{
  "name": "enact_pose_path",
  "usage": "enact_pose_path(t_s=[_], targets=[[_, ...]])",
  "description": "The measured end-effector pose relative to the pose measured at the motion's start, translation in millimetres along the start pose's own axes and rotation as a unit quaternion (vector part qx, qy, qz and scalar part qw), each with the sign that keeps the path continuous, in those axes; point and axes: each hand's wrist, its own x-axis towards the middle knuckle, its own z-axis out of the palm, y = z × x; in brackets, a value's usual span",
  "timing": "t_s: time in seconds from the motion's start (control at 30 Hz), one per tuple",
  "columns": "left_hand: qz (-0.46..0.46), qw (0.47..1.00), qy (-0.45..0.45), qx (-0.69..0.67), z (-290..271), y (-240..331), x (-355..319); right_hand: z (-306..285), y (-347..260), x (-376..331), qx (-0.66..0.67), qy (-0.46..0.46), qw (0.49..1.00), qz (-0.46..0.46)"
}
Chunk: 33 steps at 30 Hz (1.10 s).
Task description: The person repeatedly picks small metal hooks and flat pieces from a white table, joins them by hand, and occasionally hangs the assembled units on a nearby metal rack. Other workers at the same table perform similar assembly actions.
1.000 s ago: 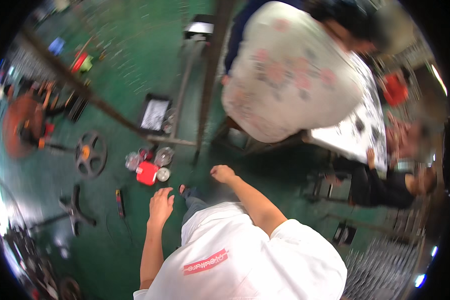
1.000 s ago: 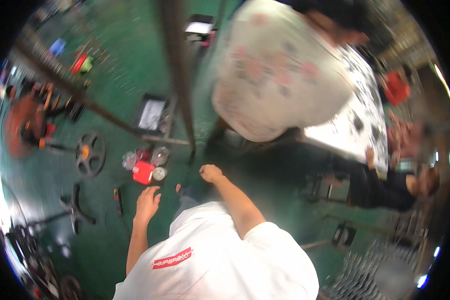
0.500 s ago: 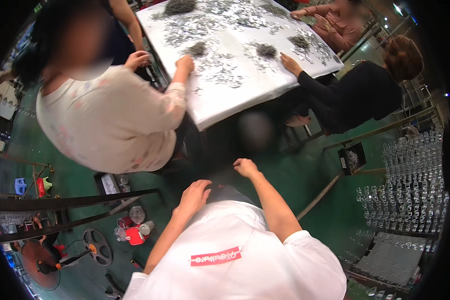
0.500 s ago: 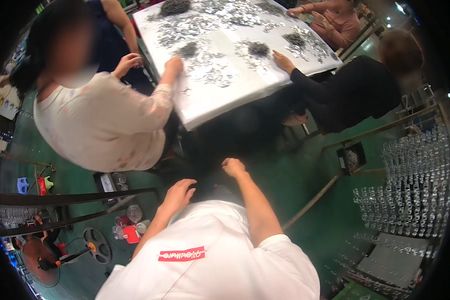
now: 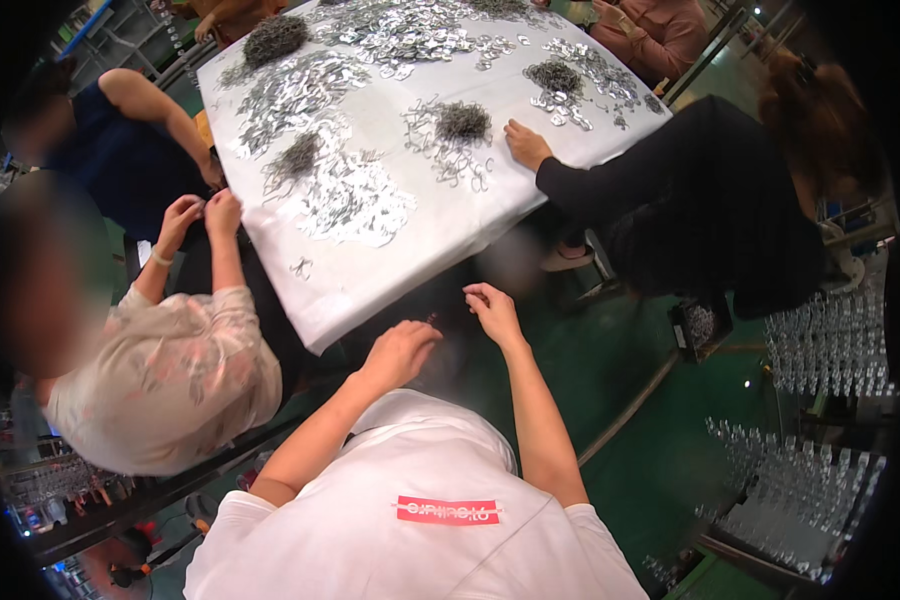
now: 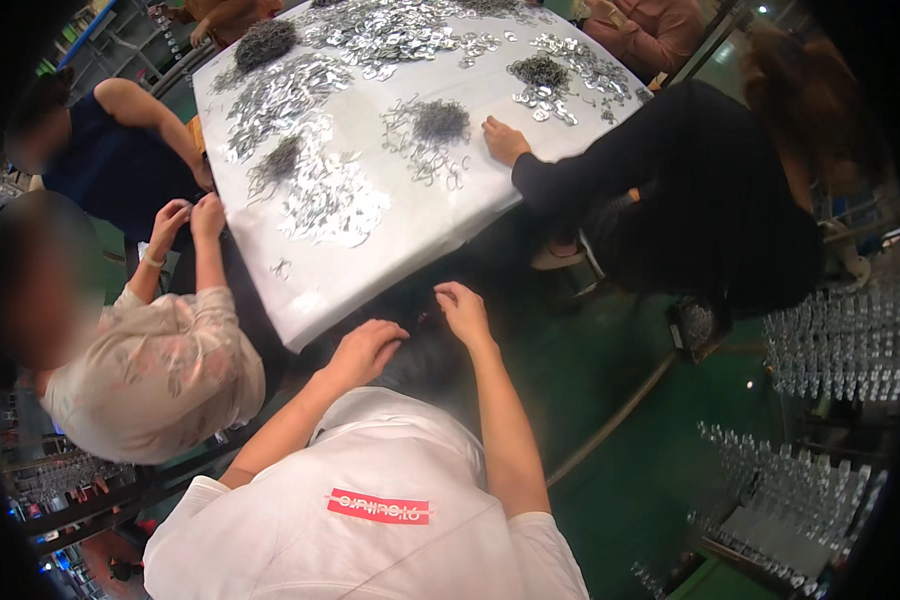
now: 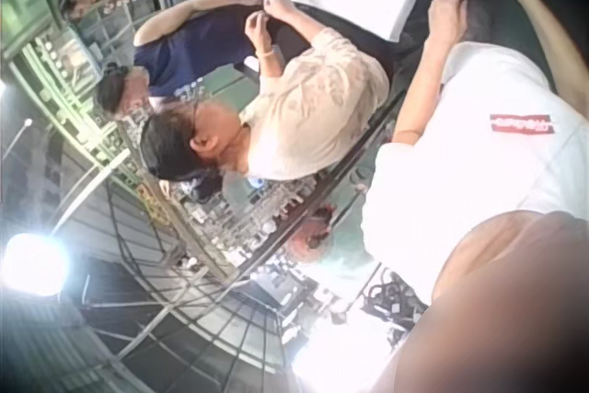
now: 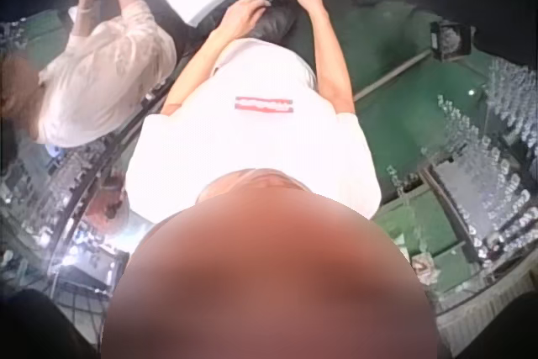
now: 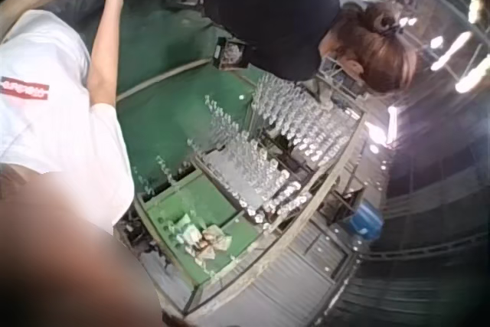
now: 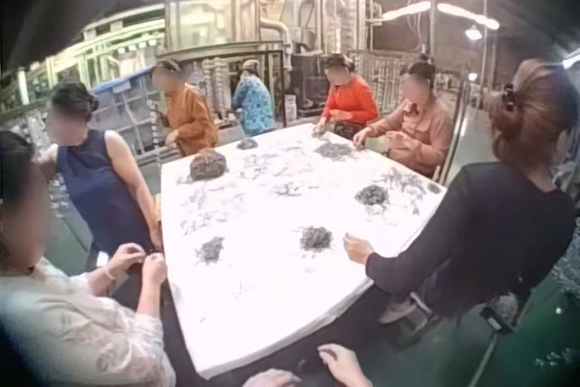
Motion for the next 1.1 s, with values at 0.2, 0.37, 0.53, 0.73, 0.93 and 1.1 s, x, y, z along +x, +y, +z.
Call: enact_pose_path(t_s=[0.2,0.37,0.53,0.73,0.93,1.1], targets=[[-0.021,0.999,0.034,-0.020,-13,-27,122,-20,-33,107,-0.102,0.024,0.993,-0.053],[-0.042,0.999,0.026,-0.013,-36,-37,167,-30,-48,182,-0.172,0.042,0.981,-0.080],[-0.121,0.989,0.081,-0.019,-46,-48,153,-17,-65,237,-0.189,0.056,0.974,-0.110],[-0.281,0.935,0.205,-0.064,-40,-55,114,13,-77,273,-0.355,-0.047,0.929,-0.092],[-0.296,0.910,0.291,0.013,-41,-83,138,20,-74,276,-0.396,-0.073,0.903,-0.148],[-0.221,0.912,0.309,0.155,-37,-142,175,29,-58,253,-0.242,-0.078,0.963,-0.086]])
